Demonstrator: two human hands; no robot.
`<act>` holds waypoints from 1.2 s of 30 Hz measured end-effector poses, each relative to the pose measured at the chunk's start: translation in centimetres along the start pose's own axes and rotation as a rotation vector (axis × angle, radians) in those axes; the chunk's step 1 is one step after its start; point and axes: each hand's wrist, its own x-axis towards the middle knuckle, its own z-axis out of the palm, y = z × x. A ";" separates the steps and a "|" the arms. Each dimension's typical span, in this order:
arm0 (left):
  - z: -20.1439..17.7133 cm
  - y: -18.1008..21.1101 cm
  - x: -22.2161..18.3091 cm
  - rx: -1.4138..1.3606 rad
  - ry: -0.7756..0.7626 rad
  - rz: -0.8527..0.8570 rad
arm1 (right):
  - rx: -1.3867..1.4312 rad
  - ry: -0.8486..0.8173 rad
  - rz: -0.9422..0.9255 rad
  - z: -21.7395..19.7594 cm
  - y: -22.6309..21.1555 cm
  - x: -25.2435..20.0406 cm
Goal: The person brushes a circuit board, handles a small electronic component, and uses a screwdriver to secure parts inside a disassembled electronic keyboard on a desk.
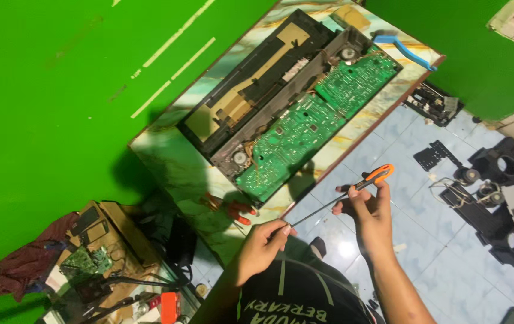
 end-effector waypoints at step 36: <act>-1.1 2.0 29.9 -0.338 0.427 0.140 | -0.666 -0.791 0.234 -3.6 1.8 29.4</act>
